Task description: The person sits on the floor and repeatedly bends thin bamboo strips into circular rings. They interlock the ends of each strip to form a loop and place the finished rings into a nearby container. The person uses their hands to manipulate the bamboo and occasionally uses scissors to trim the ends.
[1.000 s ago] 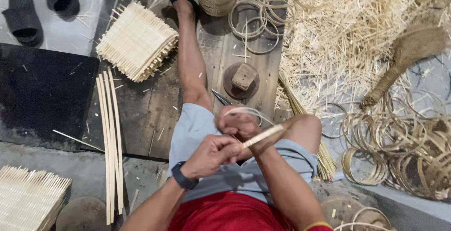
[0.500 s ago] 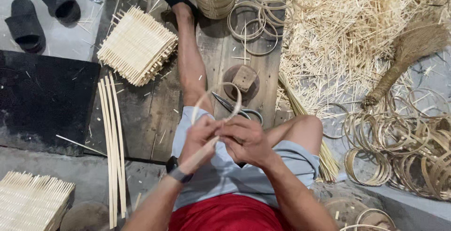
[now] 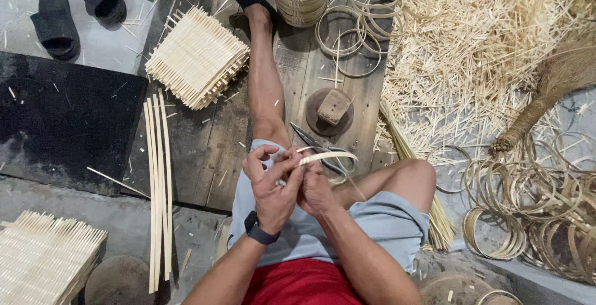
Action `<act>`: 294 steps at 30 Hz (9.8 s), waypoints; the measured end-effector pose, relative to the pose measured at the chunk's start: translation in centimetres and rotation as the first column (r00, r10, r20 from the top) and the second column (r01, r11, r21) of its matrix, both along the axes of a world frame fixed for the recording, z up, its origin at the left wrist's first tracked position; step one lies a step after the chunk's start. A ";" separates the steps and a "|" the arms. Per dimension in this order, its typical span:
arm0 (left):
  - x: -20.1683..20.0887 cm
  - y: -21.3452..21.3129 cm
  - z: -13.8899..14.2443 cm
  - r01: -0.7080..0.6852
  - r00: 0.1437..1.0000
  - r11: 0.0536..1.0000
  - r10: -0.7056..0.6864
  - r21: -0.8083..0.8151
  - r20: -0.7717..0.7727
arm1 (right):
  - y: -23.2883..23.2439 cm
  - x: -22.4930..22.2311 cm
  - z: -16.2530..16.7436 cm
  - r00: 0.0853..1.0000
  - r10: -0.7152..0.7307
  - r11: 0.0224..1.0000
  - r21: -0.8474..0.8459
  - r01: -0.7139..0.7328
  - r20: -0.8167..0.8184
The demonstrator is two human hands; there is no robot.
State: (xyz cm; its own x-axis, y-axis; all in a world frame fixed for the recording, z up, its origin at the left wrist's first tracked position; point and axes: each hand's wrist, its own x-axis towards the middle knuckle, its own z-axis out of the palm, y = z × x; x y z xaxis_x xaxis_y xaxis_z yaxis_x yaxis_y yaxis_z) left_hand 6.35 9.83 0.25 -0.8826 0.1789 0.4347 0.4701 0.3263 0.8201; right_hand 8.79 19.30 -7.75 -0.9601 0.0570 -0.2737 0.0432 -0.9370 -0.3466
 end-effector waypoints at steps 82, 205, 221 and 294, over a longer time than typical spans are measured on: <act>-4.9 -4.5 2.6 0.281 0.905 0.941 -0.326 -0.190 -0.275 | 4.2 4.1 8.4 0.979 -0.051 0.997 -0.062 0.040 -0.197; -1.1 -21.6 -7.6 -0.455 0.623 0.818 0.575 -0.353 0.530 | 11.5 1.5 0.7 0.944 0.016 0.593 0.758 -0.274 0.329; -1.2 -22.3 -7.0 0.148 0.671 0.933 0.149 -0.329 0.726 | 15.7 2.0 0.6 0.786 -0.606 0.390 0.816 0.426 -0.121; -6.1 -6.0 0.1 0.195 0.807 0.945 -0.307 0.264 0.504 | 5.4 1.3 10.4 0.981 0.090 -0.054 0.983 0.177 -0.172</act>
State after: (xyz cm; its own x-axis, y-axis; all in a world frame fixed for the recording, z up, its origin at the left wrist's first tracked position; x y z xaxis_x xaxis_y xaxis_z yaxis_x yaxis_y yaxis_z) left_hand 0.20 3.83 0.37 -0.9199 0.3901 -0.0402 -0.0139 0.0700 0.9975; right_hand 10.05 24.67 2.63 -0.9534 0.1830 0.2400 -0.1511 0.3991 -0.9044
